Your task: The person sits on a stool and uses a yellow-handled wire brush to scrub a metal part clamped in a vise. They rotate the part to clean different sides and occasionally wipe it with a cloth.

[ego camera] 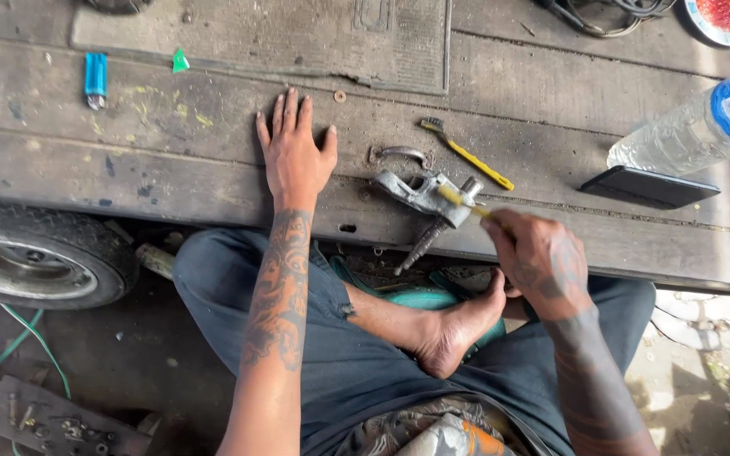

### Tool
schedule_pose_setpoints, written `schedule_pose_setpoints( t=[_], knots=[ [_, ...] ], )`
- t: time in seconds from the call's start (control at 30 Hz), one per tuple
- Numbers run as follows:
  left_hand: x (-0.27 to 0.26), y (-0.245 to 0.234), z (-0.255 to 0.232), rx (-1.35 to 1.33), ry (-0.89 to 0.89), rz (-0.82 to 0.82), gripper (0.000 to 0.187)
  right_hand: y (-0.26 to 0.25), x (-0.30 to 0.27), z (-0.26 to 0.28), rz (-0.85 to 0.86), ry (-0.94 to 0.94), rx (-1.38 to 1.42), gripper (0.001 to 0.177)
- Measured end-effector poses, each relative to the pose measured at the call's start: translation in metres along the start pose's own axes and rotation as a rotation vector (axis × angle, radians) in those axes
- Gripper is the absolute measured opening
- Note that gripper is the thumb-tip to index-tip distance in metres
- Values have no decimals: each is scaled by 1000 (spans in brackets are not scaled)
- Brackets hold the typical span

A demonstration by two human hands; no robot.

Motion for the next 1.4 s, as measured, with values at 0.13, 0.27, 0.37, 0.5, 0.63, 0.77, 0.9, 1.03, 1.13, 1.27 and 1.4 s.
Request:
schedule_pose_setpoints(
  t=[0.13, 0.27, 0.37, 0.5, 0.63, 0.77, 0.9, 1.03, 1.13, 1.27, 1.4],
  knots=[
    [-1, 3, 0, 14, 30, -31, 61, 12, -9, 20, 207, -55, 16, 24],
    [1, 4, 1, 2, 8, -5, 61, 3, 0, 17, -51, -124, 71, 26],
    [0, 4, -1, 2, 11, -13, 61, 7, 4, 24, -23, -76, -21, 29],
    [6, 8, 3, 8, -30, 67, 65, 5, 6, 42, -19, -173, -33, 25],
    [5, 7, 0, 1, -24, 61, 64, 4, 7, 63, 44, -168, -77, 25],
    [5, 9, 0, 23, -33, 84, 66, -7, 5, 75, -64, -195, -77, 30],
    [8, 10, 2, 22, -43, 96, 66, 0, 12, 74, -11, -222, -90, 24],
    [8, 13, 1, 29, -46, 114, 67, -5, 8, 72, 143, -132, -44, 30],
    [3, 8, -1, 28, -33, 47, 64, -16, -3, 46, -93, -268, 12, 24],
    [3, 10, 0, 30, -34, 75, 66, -11, -18, -17, -2, -152, 104, 27],
    [1, -2, -1, -5, 7, -24, 62, -12, -55, -106, -8, 292, 74, 29]
  ],
)
Point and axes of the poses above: each hand's wrist, its own x-axis towards the middle knuckle, its own y-axis out of the palm, z = x × y, the point moved 9 cm from there along x, towards the middle knuckle, and after that the axes turned 15 degrees about z, right-handed, at the moved point
